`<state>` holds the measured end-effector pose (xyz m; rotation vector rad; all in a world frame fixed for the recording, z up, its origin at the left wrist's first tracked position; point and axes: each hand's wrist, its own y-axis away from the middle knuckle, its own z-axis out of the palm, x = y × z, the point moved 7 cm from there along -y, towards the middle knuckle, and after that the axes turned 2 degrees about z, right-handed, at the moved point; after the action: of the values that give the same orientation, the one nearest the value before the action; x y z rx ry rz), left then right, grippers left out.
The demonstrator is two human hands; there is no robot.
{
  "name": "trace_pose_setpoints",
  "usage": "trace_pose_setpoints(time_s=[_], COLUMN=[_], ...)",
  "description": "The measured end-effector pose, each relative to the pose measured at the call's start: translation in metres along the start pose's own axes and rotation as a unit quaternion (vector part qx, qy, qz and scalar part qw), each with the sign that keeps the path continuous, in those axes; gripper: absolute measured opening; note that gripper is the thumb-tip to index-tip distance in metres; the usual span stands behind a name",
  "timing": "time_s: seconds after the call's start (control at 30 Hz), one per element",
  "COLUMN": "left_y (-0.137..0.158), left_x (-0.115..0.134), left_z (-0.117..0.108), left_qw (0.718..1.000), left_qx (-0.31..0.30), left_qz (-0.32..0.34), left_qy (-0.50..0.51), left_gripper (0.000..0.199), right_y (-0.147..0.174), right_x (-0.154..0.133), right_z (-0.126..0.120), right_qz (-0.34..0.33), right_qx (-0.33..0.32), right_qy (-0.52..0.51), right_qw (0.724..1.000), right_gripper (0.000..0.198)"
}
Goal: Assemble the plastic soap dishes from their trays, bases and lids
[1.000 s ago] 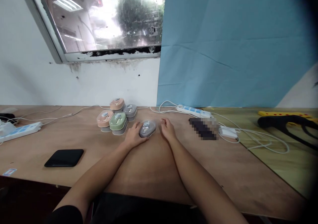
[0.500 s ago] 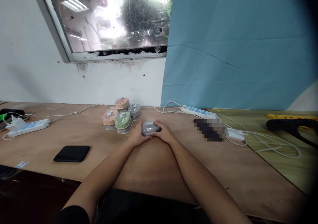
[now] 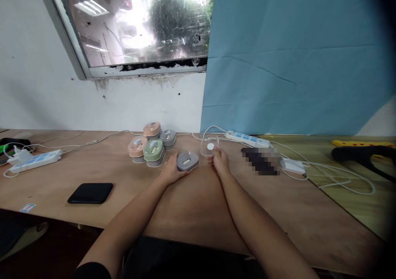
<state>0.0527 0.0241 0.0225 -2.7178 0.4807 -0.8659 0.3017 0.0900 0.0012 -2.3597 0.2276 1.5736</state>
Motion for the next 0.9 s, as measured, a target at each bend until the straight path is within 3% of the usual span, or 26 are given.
trace_pose_setpoints(time_s=[0.2,0.4,0.57,0.9], left_y=[0.002,0.002,0.001,0.001], left_x=[0.002,0.003,0.002,0.001], left_z=[-0.002,-0.001,0.0,0.0], left_qw=[1.0,1.0,1.0,1.0], left_qx=[-0.004,-0.006,-0.008,-0.019], left_qz=[-0.003,0.006,0.013,0.005], left_qy=[-0.005,0.002,0.01,0.009], left_gripper=[0.107,0.106,0.106,0.104], right_y=[0.002,0.004,0.01,0.014], right_x=[-0.001,-0.01,-0.019,-0.025], right_z=[-0.001,-0.002,-0.008,-0.003], right_qz=[0.012,0.002,-0.005,-0.04], right_qx=[0.015,0.002,0.029,0.013], right_qy=[-0.012,0.112,0.261,0.311], right_qw=[1.0,0.994,0.965,0.949], right_gripper=[0.056,0.057,0.06,0.051])
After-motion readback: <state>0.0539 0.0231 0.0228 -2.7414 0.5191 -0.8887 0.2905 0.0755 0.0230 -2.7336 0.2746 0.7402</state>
